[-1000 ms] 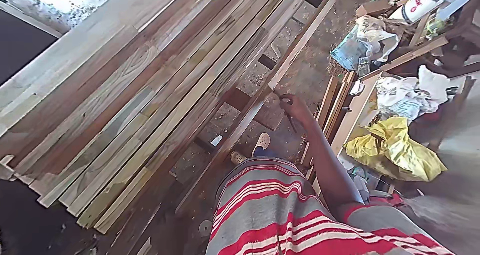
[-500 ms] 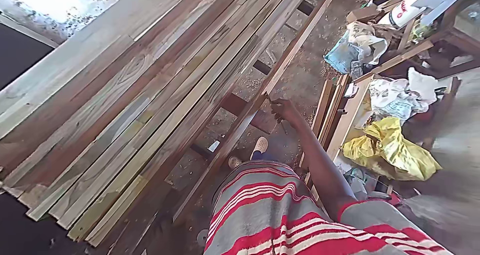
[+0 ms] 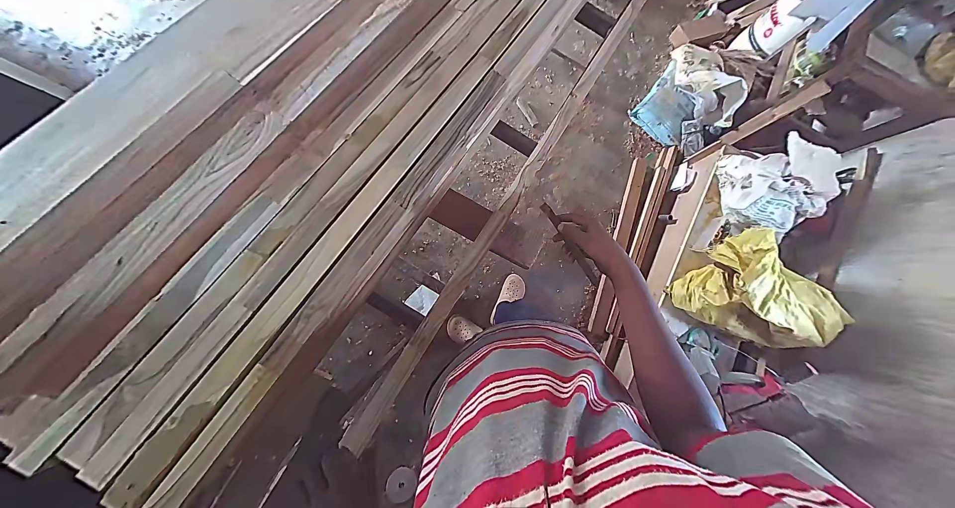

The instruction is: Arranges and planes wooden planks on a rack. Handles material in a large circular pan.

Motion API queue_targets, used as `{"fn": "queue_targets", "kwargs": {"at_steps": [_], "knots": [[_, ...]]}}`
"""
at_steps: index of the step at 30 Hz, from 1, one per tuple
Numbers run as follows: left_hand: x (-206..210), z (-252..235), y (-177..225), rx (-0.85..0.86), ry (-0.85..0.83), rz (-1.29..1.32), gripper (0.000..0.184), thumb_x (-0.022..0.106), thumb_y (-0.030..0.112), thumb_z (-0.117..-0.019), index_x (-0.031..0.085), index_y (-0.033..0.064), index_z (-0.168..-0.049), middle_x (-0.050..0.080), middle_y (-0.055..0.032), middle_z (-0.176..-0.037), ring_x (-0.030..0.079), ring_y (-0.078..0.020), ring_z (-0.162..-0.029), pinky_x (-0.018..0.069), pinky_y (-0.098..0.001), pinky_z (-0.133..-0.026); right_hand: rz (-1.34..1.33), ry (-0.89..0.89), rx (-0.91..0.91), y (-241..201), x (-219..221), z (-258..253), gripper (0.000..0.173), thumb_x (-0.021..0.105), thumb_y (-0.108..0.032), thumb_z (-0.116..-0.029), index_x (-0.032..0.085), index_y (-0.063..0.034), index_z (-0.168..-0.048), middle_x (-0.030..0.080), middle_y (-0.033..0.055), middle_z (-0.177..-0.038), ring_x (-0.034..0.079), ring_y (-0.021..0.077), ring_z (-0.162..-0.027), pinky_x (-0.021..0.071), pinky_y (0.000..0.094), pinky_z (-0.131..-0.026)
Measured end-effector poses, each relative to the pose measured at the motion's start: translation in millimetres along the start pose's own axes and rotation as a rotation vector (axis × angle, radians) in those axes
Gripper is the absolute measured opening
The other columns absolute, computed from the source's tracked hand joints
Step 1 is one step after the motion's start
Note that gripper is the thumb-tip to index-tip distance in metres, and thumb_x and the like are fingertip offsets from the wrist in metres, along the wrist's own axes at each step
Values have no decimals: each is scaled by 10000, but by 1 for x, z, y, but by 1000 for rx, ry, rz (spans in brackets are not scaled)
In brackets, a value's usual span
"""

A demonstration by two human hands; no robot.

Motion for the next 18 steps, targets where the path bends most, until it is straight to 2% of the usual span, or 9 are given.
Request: {"fn": "queue_targets", "kwargs": {"at_steps": [1, 2, 4, 5, 7, 10, 14, 16, 18], "knots": [[-9, -3, 7, -105, -248, 136, 606, 575, 286, -1047, 438, -109, -1485, 389, -356, -1546, 312, -521, -1470, 163, -581, -1225, -4, 18, 5, 2, -5, 5, 356, 478, -238, -1109, 540, -78, -1421, 703, 100, -979, 642, 111, -644, 543, 258, -585], [-11, -7, 11, -86, -226, 231, 632, 670, 244, -980, 472, -127, -1451, 408, -368, -1524, 322, -529, -1455, 178, -582, -1218, -20, 45, 1, 5, -11, 9, 357, 488, -237, -1106, 542, -77, -1420, 705, 94, -973, 646, 111, -648, 548, 261, -590], [8, -15, 20, 296, 162, 389, 527, 777, 191, -844, 630, -178, -1189, 587, -430, -1226, 534, -599, -1186, 398, -642, -1050, -71, 101, -13, 14, -25, 19, 342, 500, -224, -1102, 555, -72, -1403, 713, 83, -960, 649, 104, -637, 554, 252, -577], [23, -25, 36, 497, 259, 459, 459, 741, 223, -875, 649, -135, -1148, 621, -384, -1164, 585, -559, -1124, 462, -631, -996, -107, 120, -21, 17, -32, 21, 330, 502, -209, -1100, 561, -68, -1392, 720, 91, -965, 656, 112, -633, 560, 253, -567], [21, -50, 111, 776, 271, 545, 361, 671, 266, -960, 698, -46, -1139, 676, -275, -1133, 650, -445, -1094, 523, -583, -961, -168, 138, -23, 25, -45, 23, 322, 487, -189, -1102, 560, -76, -1395, 727, 99, -982, 668, 130, -637, 566, 262, -561], [2, -95, 268, 1042, 218, 540, 265, 606, 228, -1007, 729, 48, -1157, 700, -155, -1147, 672, -310, -1079, 543, -515, -951, -190, 132, -43, 31, -64, 12, 334, 469, -206, -1109, 552, -89, -1411, 730, 87, -1011, 678, 136, -667, 573, 269, -575], [21, -136, 439, 1041, 128, 286, 278, 631, 201, -1006, 719, 72, -1236, 676, -159, -1278, 638, -364, -1191, 512, -559, -989, -167, 72, -80, 27, -100, -27, 347, 455, -214, -1109, 547, -107, -1425, 736, 81, -1036, 679, 139, -676, 577, 284, -596], [38, -146, 478, 972, 67, 82, 271, 609, 192, -1016, 720, 70, -1231, 661, -152, -1300, 605, -377, -1214, 486, -560, -983, -151, 35, -93, 21, -115, -46, 353, 457, -210, -1110, 533, -119, -1442, 733, 71, -1045, 673, 131, -672, 574, 285, -597], [51, -151, 488, 930, 65, -6, 216, 598, 133, -1002, 737, 35, -1136, 691, -178, -1223, 624, -393, -1187, 503, -571, -963, -163, -11, -95, 16, -127, -61, 350, 465, -204, -1108, 535, -130, -1443, 731, 67, -1047, 669, 126, -666, 574, 284, -592]]}}
Point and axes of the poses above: each hand's wrist, its own z-axis away from the middle knuckle, its own x-axis out of the palm, y = z × x, the point moved 7 cm from there along -z, towards the middle knuckle
